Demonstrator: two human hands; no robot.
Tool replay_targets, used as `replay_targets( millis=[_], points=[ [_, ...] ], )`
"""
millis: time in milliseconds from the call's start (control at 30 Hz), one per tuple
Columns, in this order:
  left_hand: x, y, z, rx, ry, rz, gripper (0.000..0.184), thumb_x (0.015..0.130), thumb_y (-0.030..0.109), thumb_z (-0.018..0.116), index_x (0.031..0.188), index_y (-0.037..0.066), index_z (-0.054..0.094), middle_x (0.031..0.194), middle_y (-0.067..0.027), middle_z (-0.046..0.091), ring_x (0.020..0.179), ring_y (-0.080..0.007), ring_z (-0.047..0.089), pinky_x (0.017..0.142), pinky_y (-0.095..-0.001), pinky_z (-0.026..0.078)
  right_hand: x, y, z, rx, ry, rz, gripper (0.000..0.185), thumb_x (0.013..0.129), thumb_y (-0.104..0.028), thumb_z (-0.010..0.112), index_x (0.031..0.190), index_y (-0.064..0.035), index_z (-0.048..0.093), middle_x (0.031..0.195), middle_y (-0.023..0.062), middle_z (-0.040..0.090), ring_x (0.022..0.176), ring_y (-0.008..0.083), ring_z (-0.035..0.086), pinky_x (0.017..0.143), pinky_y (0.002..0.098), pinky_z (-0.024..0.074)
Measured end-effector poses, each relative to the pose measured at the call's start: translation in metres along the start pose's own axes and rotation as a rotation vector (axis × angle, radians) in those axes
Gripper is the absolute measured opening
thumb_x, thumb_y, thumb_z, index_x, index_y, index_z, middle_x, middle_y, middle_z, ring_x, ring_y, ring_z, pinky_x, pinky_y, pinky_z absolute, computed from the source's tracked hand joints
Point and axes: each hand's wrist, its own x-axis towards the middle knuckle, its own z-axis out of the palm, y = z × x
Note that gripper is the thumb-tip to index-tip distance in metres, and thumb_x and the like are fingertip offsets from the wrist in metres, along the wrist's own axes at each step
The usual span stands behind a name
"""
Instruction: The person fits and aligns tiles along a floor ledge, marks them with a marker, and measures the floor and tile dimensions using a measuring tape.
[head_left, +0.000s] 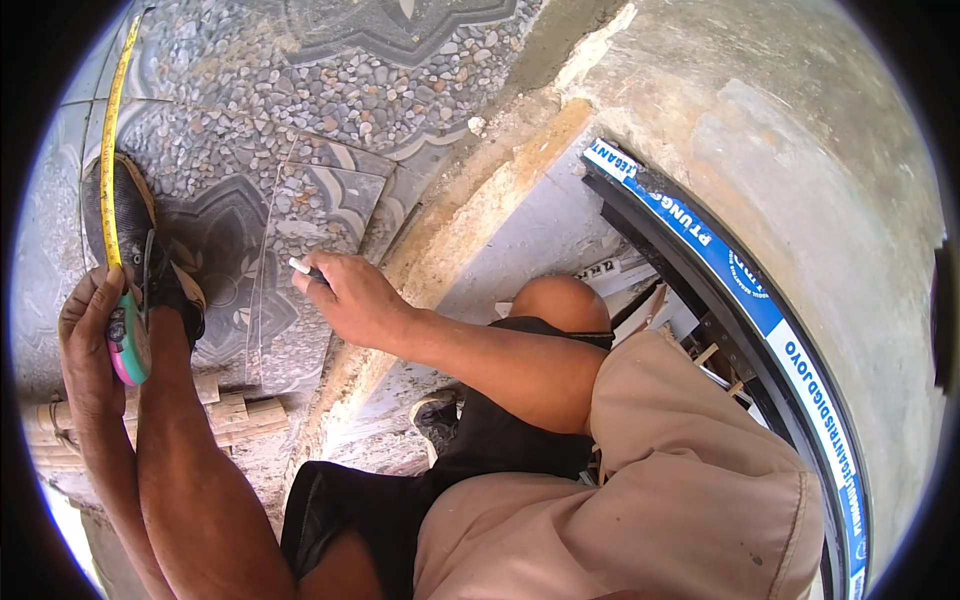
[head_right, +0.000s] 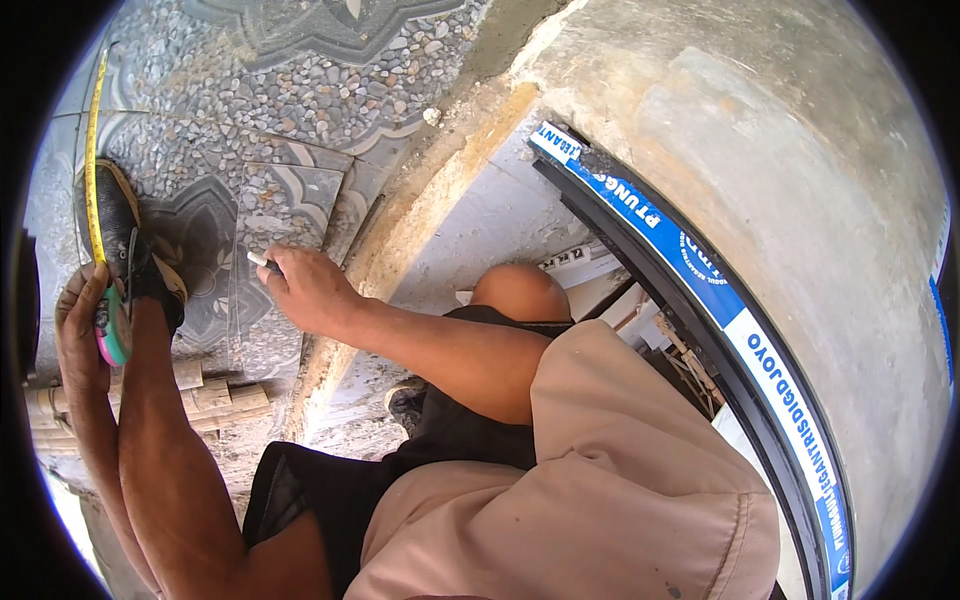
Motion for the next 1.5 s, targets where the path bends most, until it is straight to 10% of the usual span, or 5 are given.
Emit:
replay_targets(
  millis=[967, 1500],
  points=[
    [0.000, 0.000, 0.019, 0.017, 0.036, 0.011, 0.017, 0.099, 0.021, 0.062, 0.096, 0.006, 0.069, 0.076, 0.0034, 0.062, 0.062, -0.0026, 0.052, 0.057, -0.0190, 0.040, -0.015, -0.004, 0.004, -0.088, -0.179, -0.014, 0.035, 0.094, -0.025, 0.061, 0.096, 0.0095, 0.065, 0.081, 0.0271, 0.066, 0.081, 0.0429, 0.066, 0.076, 0.0498, 0.0506],
    [0.026, 0.057, 0.152, 0.365, -0.297, 0.042, 0.020, 0.092, 0.020, 0.066, 0.092, 0.001, 0.068, 0.071, 0.0010, 0.060, 0.057, -0.0051, 0.050, 0.054, -0.0215, 0.041, -0.049, -0.030, -0.009, -0.534, -0.892, -0.080, 0.033, 0.091, -0.030, 0.065, 0.090, 0.0020, 0.074, 0.090, 0.0218, 0.072, 0.090, 0.0405, 0.069, 0.080, 0.0498, 0.0531]
  ],
)
